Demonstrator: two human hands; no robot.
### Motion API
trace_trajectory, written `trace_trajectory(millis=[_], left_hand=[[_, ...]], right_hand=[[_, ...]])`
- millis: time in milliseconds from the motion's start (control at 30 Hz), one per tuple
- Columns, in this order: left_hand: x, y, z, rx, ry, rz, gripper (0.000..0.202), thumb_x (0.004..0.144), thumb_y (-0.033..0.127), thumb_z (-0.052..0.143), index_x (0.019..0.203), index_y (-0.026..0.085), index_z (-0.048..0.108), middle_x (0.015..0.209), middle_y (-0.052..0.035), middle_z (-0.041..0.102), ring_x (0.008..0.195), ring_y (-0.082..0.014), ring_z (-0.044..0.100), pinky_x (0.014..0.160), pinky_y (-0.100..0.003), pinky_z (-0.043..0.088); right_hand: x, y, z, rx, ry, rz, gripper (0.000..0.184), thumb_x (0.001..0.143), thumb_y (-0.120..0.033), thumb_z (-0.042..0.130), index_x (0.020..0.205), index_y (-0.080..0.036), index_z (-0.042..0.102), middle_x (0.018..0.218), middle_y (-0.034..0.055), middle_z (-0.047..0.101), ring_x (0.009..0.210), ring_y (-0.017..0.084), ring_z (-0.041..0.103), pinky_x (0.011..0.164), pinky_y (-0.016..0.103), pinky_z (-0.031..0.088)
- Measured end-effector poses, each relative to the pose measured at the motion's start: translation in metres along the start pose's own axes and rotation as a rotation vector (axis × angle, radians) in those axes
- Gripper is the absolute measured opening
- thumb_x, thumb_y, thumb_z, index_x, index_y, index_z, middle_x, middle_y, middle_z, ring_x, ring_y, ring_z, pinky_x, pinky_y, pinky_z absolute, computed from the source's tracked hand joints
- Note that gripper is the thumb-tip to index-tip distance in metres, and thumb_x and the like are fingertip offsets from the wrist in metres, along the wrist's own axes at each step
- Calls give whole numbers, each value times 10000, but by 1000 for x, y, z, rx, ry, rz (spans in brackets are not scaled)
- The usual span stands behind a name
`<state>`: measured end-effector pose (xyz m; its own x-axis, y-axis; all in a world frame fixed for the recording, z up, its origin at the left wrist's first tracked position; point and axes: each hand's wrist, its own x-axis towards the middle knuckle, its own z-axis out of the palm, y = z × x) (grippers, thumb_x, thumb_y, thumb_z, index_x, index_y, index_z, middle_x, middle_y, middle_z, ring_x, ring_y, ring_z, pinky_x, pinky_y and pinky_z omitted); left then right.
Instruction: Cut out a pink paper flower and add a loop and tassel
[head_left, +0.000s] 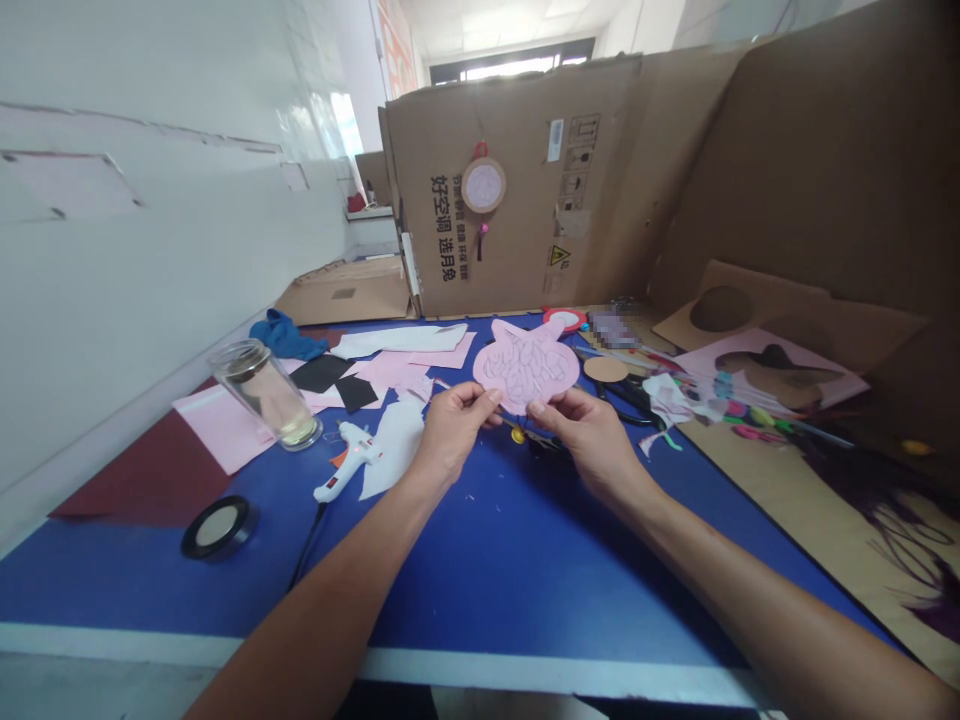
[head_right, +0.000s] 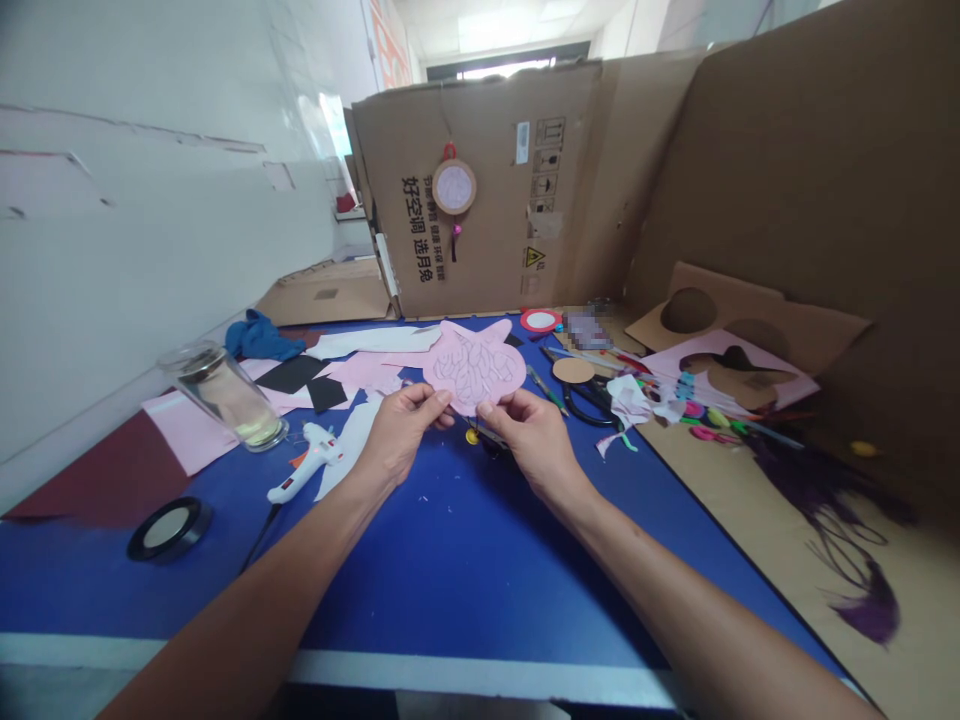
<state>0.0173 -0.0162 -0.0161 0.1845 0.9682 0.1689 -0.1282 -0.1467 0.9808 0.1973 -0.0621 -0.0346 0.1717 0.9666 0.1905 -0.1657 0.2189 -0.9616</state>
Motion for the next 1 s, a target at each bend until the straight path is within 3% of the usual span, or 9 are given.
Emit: trace_trajectory(millis=[167,367,667,833,1000], left_hand=[[4,3,-6,-83,51,8,328,912,493,763,838,174,760,807,-54,748,664,-134,665,669,-272,520],[6,8,-10,-147,91,14,393,934,561,748,866,174,746,821,-62,737,664,-139,666,649,-270,519],[3,6,-6,-86,65,29,198,865,363,803,834,177,743,817,-35,745,663,-118,651,684,-262,518],[5,8,-9,-153,114,23,172,922,368,739,937,199,712,847,-22,737,667,-125,672,678,-270,521],[4,8,-8,-122,103,7,271,864,443,812,919,202,701,830,-9,723,658,-121,663,657,-259,511]], right_hand=[[1,-3,1,-8,35,-2,349,710,-497,964,898,-227,846,897,45,827,801,209,703,791,354,558],[0,-8,3,-3,50,25,366,680,-509,974,858,-219,837,860,44,822,755,191,690,764,343,551],[0,-7,3,-9,44,20,371,681,-505,968,880,-218,842,902,51,834,793,203,692,789,358,549],[1,-5,1,-41,62,13,348,717,-495,953,878,-212,831,889,58,823,766,202,682,734,345,525],[0,-5,2,-21,32,15,354,714,-501,957,882,-219,824,916,57,831,812,219,709,786,363,551]])
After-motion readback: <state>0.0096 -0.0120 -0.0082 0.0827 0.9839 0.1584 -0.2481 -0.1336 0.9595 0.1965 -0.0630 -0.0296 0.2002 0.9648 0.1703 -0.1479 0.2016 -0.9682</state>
